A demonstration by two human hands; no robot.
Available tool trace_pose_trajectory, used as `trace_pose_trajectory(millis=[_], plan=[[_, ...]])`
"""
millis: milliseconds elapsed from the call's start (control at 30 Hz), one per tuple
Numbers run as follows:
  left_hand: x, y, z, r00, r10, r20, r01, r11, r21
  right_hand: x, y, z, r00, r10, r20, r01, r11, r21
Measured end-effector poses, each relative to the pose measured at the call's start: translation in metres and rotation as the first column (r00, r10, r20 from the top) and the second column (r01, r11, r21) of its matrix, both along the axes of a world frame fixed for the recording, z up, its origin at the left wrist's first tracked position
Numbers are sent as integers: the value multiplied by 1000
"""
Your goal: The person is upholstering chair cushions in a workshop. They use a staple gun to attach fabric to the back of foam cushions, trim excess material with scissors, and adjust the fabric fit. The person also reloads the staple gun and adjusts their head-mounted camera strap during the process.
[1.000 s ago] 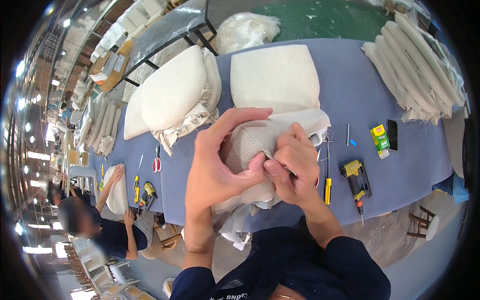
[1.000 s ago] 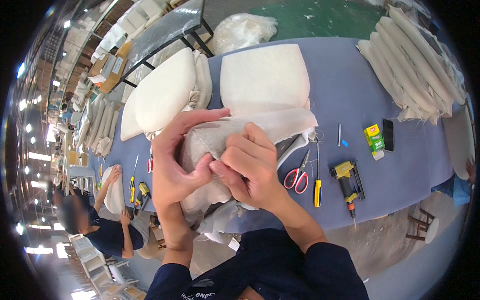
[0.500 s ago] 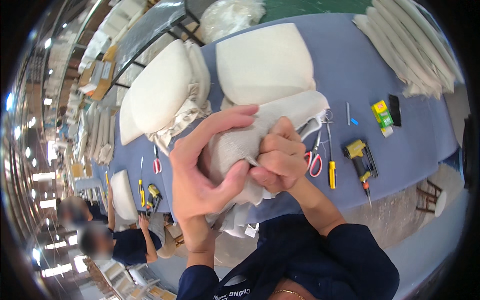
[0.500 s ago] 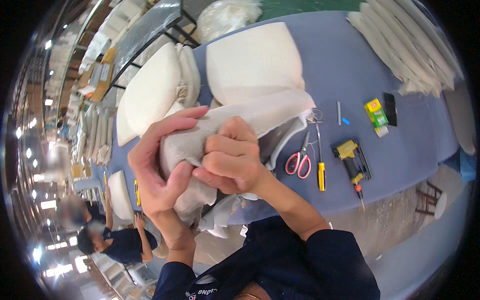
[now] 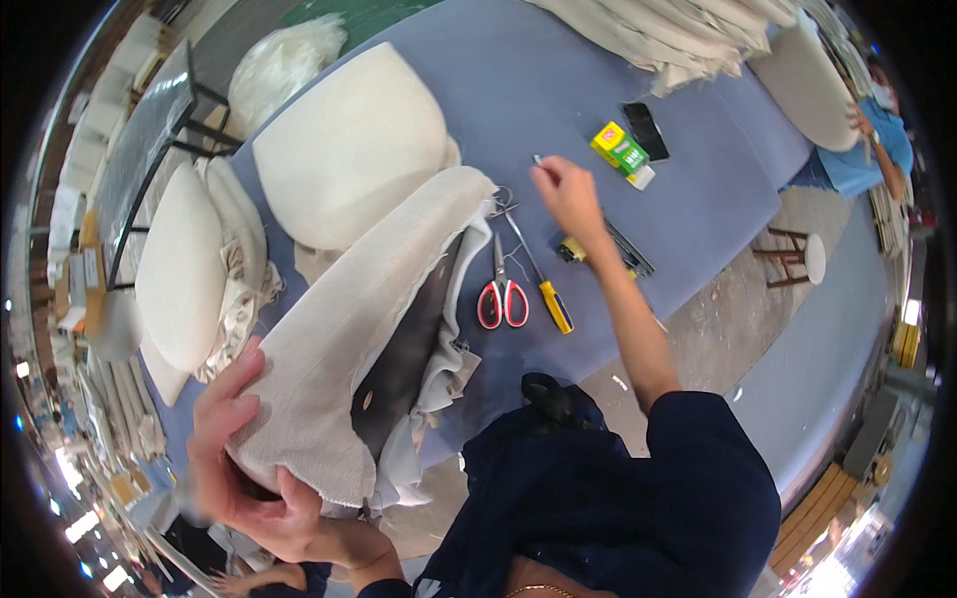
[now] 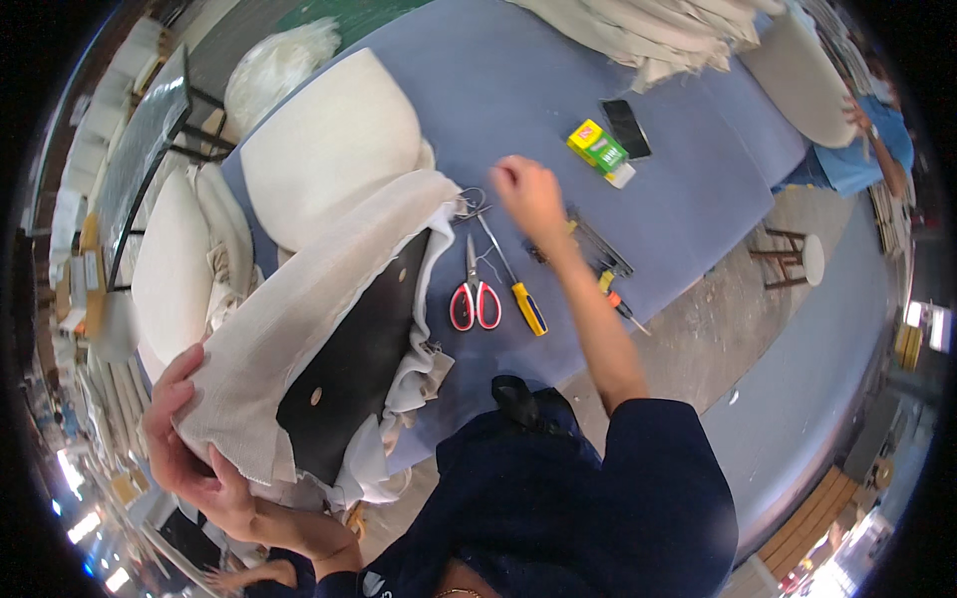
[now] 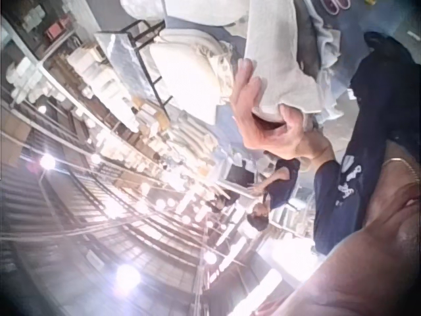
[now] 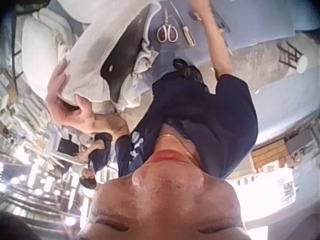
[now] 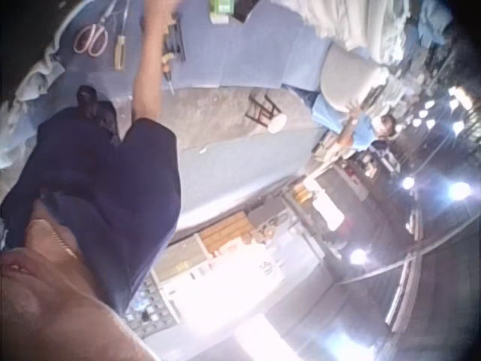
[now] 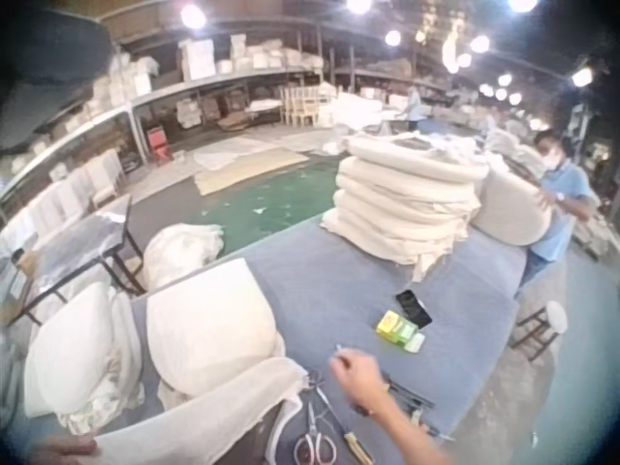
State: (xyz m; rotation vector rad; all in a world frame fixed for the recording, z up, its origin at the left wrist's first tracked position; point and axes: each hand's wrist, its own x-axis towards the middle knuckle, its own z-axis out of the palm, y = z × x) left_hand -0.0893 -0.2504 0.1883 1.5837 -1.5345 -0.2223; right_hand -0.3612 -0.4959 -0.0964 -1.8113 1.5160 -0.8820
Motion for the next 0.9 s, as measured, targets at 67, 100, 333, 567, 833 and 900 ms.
trace_pose_trajectory(millis=[67, 100, 333, 567, 833, 900], plan=[[-6, -10, 0, 998, 3, -61, -6, 998, -55, -60, -33, -116, 942, -41, -332, 38, 999, -14], [-15, -13, 1, 987, 52, -151, -68, 992, -103, -80, -42, -158, 930, 0, -368, -27, 997, -66], [-2, 8, 18, 993, -105, -53, 108, 993, 55, -81, -62, -190, 810, 126, -572, -74, 991, 113], [-22, 14, 26, 993, -54, -103, 62, 996, 72, -103, -70, -138, 875, 161, -458, -179, 984, 4], [-56, 25, 8, 999, -9, 42, 13, 996, -88, 15, 98, 249, 667, 576, 473, -512, 815, -271], [-69, 29, 7, 999, -35, 10, 35, 996, -85, 19, 131, 292, 637, 656, 404, -564, 755, -335]])
